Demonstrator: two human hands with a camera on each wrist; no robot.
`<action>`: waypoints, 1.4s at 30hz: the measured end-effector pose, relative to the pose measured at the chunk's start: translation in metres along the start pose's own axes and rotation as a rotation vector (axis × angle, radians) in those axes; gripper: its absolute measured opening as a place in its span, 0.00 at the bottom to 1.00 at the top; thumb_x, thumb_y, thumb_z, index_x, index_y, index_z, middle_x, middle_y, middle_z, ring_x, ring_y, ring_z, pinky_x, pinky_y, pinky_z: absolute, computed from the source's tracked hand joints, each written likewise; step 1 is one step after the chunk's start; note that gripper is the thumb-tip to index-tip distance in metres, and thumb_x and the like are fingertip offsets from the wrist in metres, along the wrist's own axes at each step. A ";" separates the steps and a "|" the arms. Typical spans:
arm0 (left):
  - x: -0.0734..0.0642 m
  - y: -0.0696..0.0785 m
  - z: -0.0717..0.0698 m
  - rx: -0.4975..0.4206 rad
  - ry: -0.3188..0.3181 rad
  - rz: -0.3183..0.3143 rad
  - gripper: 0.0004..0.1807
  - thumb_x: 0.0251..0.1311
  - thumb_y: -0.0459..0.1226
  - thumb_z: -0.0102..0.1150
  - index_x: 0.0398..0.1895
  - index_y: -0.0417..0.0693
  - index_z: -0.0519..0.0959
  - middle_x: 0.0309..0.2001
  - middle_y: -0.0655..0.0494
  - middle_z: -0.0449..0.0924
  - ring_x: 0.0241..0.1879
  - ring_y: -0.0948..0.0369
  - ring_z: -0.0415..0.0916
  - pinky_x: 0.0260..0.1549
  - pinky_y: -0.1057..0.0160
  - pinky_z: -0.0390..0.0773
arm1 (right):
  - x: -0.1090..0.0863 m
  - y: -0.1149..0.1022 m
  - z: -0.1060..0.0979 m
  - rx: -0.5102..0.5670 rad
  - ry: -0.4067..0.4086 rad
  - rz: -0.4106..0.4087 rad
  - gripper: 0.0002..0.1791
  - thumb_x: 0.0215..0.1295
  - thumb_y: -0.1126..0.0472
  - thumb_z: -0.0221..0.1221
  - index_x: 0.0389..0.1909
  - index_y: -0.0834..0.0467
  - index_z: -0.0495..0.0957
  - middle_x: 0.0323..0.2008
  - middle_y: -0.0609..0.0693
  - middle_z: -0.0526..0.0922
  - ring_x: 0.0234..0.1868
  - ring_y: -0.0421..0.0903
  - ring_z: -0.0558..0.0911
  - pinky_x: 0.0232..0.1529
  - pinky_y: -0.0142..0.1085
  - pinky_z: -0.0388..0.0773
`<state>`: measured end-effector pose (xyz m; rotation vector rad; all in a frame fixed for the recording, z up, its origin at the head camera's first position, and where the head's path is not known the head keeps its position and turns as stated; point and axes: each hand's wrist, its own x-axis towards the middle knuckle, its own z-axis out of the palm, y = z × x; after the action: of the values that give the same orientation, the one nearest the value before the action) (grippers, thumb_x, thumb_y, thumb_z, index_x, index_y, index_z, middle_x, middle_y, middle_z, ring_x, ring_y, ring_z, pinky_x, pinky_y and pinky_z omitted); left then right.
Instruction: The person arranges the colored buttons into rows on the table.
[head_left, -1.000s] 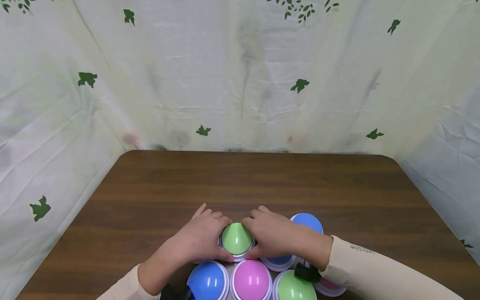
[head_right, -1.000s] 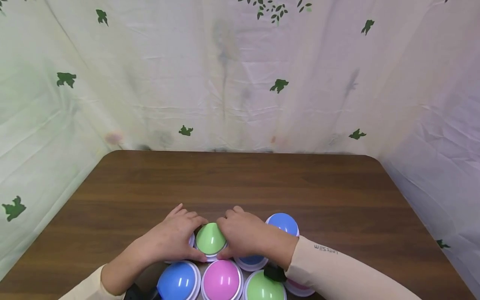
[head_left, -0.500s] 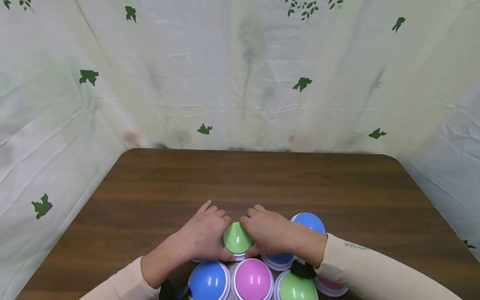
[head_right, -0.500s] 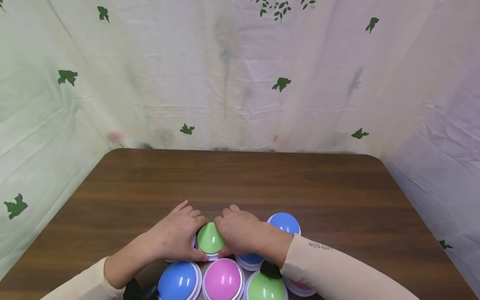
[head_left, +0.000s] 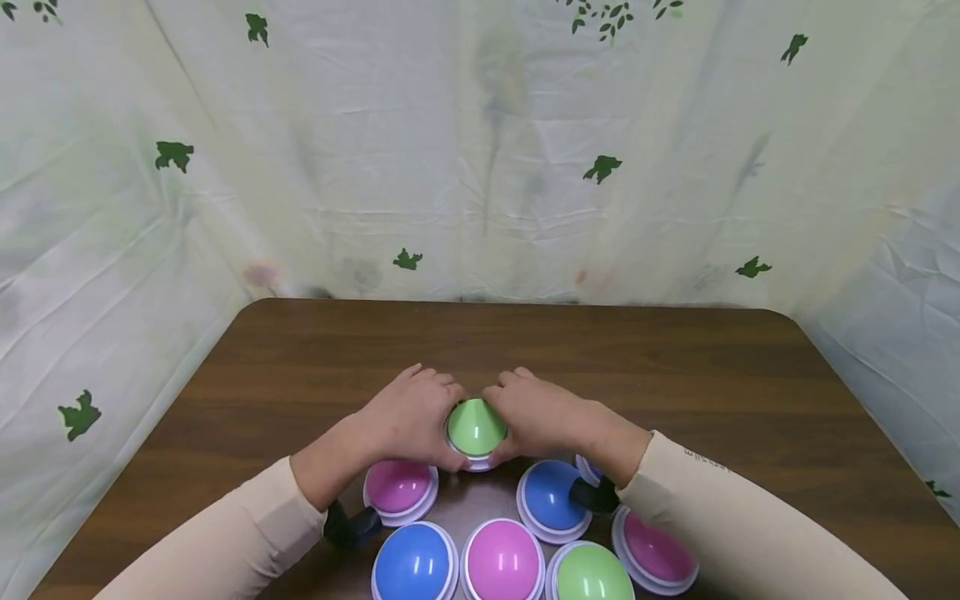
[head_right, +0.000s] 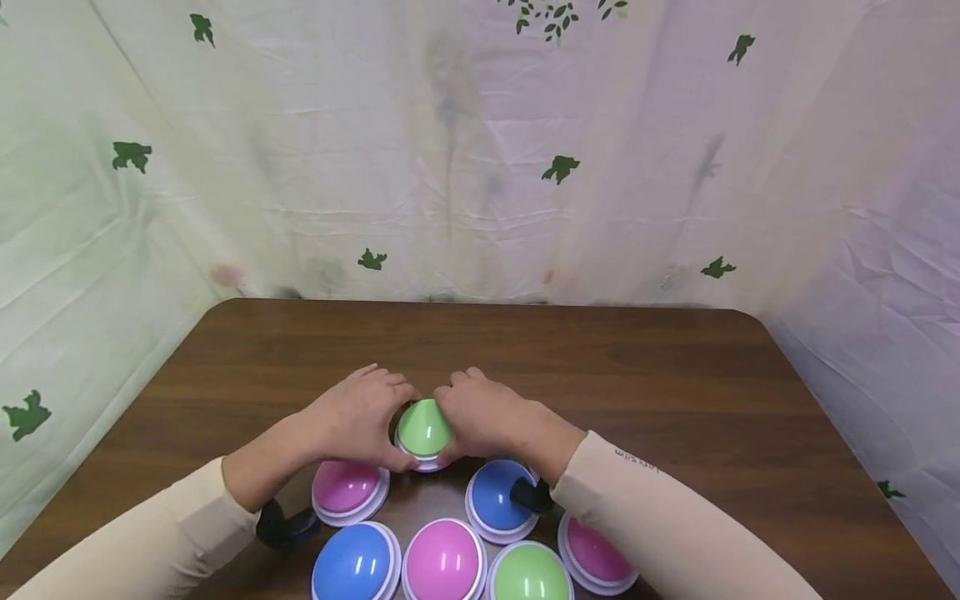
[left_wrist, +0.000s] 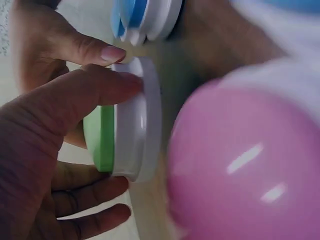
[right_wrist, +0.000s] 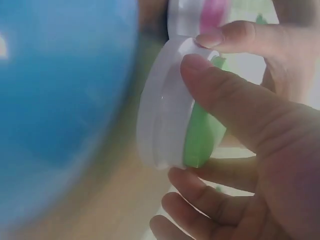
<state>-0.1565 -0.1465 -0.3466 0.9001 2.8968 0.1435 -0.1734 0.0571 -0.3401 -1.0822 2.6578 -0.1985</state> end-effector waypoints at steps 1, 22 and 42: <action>0.005 -0.003 -0.002 -0.004 -0.004 -0.002 0.38 0.40 0.63 0.76 0.50 0.47 0.83 0.43 0.56 0.85 0.46 0.55 0.78 0.65 0.35 0.69 | 0.004 0.003 -0.003 0.005 -0.001 0.008 0.38 0.52 0.42 0.76 0.59 0.58 0.79 0.47 0.52 0.80 0.48 0.47 0.74 0.46 0.37 0.79; 0.058 -0.036 0.008 -0.162 -0.117 -0.120 0.37 0.50 0.51 0.74 0.60 0.41 0.78 0.48 0.51 0.78 0.44 0.57 0.76 0.46 0.57 0.80 | 0.047 0.040 0.000 0.080 -0.010 0.141 0.35 0.60 0.46 0.72 0.63 0.61 0.75 0.51 0.57 0.79 0.51 0.53 0.77 0.54 0.46 0.77; 0.020 0.020 -0.013 -0.113 -0.087 -0.080 0.34 0.58 0.55 0.70 0.62 0.44 0.79 0.56 0.47 0.81 0.54 0.49 0.78 0.54 0.50 0.81 | -0.006 0.046 0.002 0.103 0.057 0.047 0.34 0.64 0.46 0.69 0.65 0.60 0.76 0.58 0.57 0.82 0.59 0.57 0.78 0.63 0.53 0.75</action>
<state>-0.1636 -0.1198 -0.3330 0.7522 2.8069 0.2525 -0.1995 0.0944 -0.3512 -0.9947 2.6870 -0.3580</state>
